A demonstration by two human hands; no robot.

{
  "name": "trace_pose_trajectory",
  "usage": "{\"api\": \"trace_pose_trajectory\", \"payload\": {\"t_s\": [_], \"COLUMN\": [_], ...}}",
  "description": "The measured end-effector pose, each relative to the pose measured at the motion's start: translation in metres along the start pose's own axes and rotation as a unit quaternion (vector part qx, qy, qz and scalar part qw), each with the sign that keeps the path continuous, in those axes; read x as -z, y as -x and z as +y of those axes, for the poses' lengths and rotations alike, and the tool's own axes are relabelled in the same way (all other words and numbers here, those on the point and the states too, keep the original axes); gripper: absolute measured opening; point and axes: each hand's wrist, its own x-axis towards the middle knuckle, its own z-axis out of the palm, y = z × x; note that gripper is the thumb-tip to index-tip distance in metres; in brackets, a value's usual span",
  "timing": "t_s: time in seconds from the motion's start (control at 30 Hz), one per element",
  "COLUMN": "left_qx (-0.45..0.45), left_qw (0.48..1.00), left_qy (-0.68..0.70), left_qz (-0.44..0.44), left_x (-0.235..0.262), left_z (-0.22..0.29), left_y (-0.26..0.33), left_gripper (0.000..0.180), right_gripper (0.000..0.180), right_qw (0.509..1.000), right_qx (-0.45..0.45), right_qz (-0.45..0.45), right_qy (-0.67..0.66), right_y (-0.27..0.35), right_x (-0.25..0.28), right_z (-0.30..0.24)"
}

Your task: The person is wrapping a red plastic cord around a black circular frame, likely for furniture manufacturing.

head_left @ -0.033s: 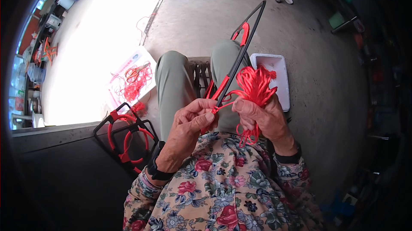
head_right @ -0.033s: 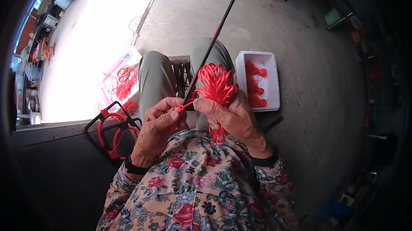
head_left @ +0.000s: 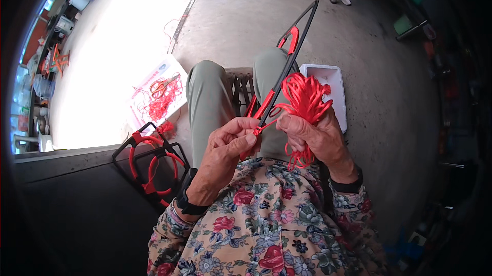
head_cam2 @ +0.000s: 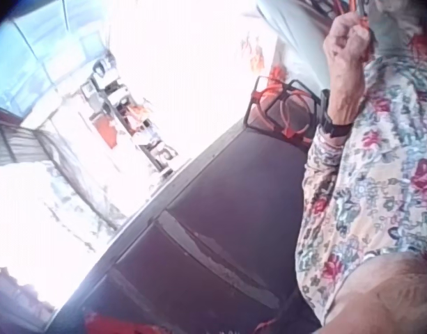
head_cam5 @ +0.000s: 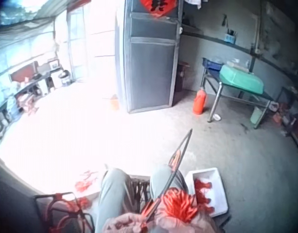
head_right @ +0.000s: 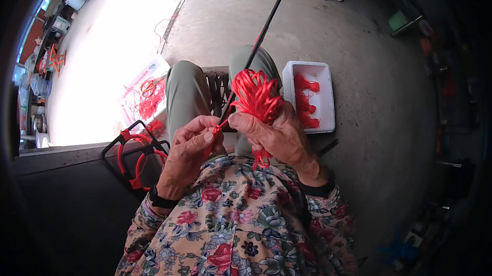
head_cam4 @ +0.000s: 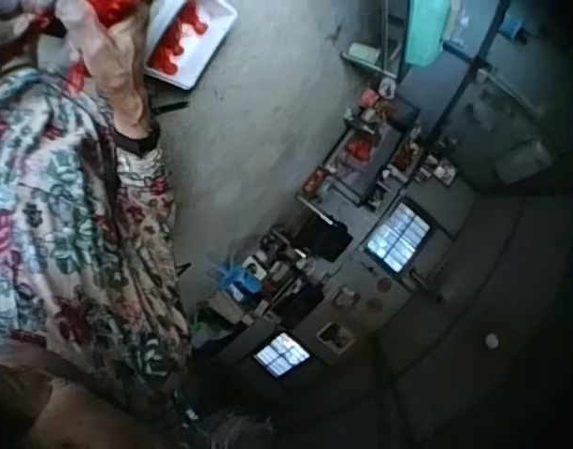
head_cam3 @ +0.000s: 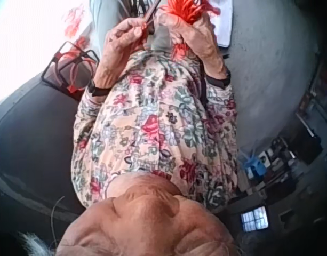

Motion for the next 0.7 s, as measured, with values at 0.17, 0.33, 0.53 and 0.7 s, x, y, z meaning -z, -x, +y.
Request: {"api": "trace_pose_trajectory", "payload": {"t_s": [0.17,0.33,0.53,0.7], "left_qx": [-0.011,-0.031,-0.054,-0.086], "left_qw": [1.0,1.0,0.998,0.991], "left_qy": [-0.005,0.001,-0.037,-0.05], "left_qz": [-0.005,0.003,-0.011,0.089], "left_x": [-0.009,-0.015,-0.009,0.012], "left_z": [0.009,0.013,0.009,-0.017], "left_y": [-0.001,-0.004,-0.007,-0.007], "left_gripper": [0.032,0.027,0.02,0.028], "right_gripper": [0.018,0.017,0.018,0.015], "right_qw": [0.983,0.975,0.972,0.886], "right_qx": [0.111,0.069,0.057,0.269], "right_qz": [-0.064,-0.132,-0.177,-0.173], "right_qy": [0.134,0.164,0.146,0.335], "right_y": [-0.024,-0.037,-0.043,-0.041], "right_x": [-0.003,-0.013,-0.018,-0.039], "right_z": [-0.045,-0.053,-0.047,-0.033]}}
